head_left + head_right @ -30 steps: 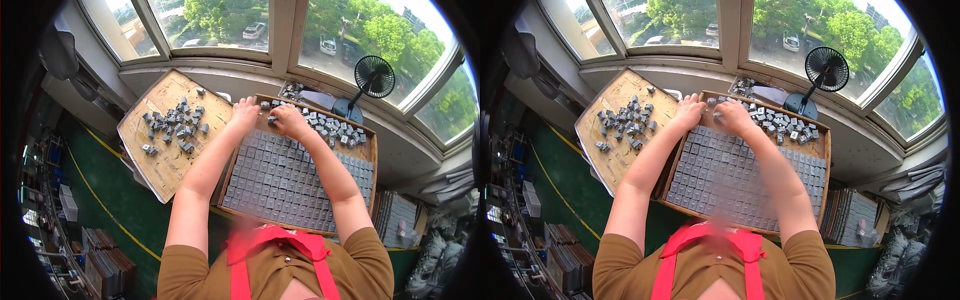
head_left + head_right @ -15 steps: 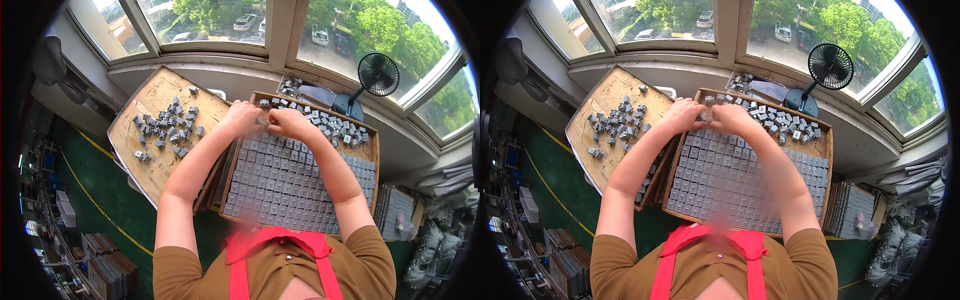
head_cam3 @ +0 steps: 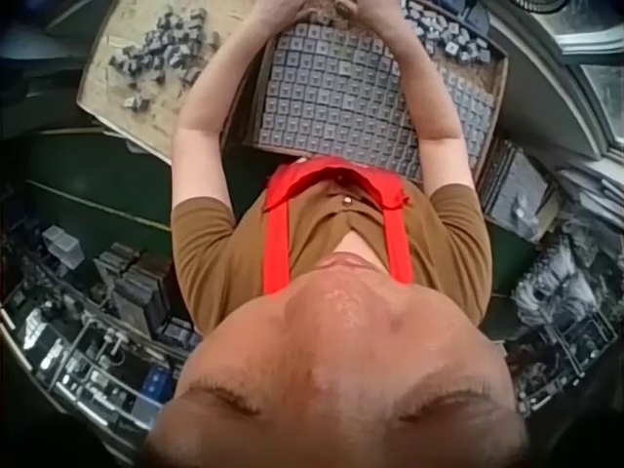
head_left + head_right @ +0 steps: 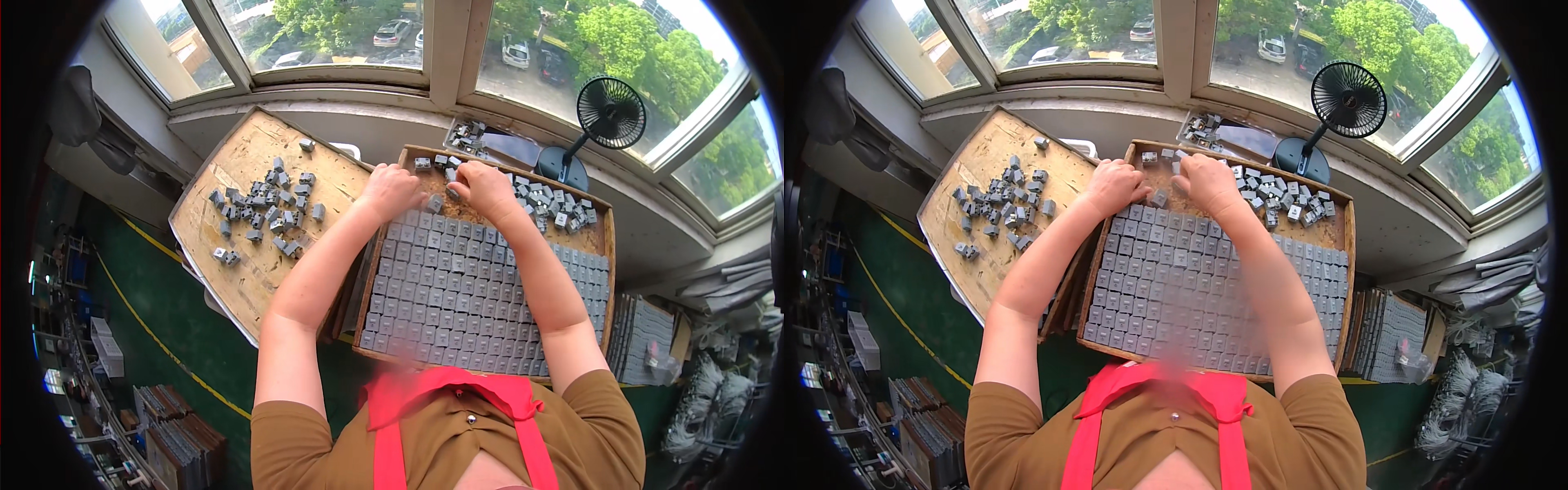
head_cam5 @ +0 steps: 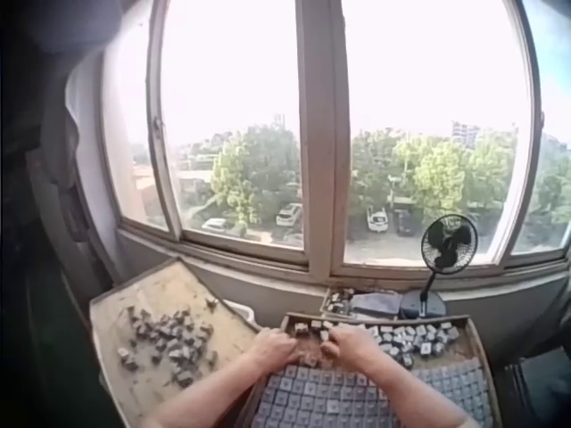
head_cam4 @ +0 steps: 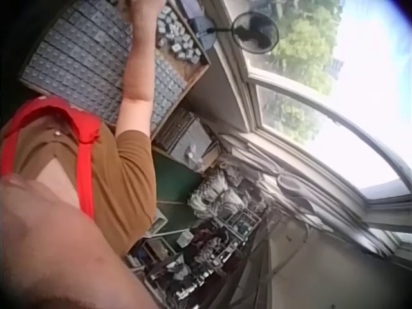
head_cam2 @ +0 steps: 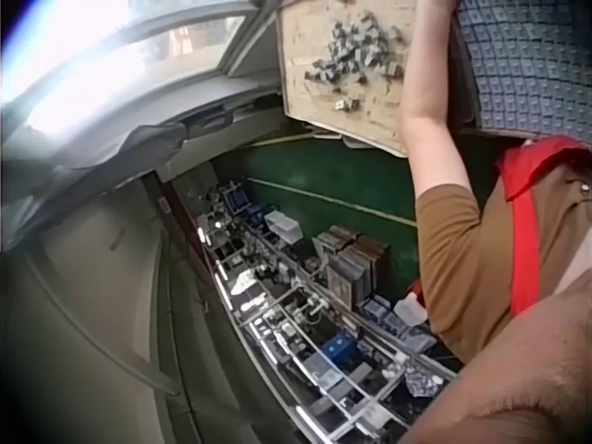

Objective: The person sorts small metal components by hand, placing them into organized slots in a grid tray.

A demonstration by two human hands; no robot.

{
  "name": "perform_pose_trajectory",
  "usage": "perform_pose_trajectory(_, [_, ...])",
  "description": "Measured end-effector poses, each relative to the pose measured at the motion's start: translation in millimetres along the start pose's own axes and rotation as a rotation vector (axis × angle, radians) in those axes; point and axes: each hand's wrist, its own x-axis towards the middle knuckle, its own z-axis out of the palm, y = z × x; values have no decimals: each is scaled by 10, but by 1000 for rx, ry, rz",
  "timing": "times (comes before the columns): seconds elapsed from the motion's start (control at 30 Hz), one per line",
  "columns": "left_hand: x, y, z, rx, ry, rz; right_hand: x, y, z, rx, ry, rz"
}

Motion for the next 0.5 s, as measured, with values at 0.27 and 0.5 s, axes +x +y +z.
perform_pose_trajectory(0.27, [-90,252,23,-314,184,59,-90,-4,35,-18,-61,18])
perform_pose_trajectory(0.5, [-84,132,-1,-210,23,-80,-170,-101,203,116,-123,-198])
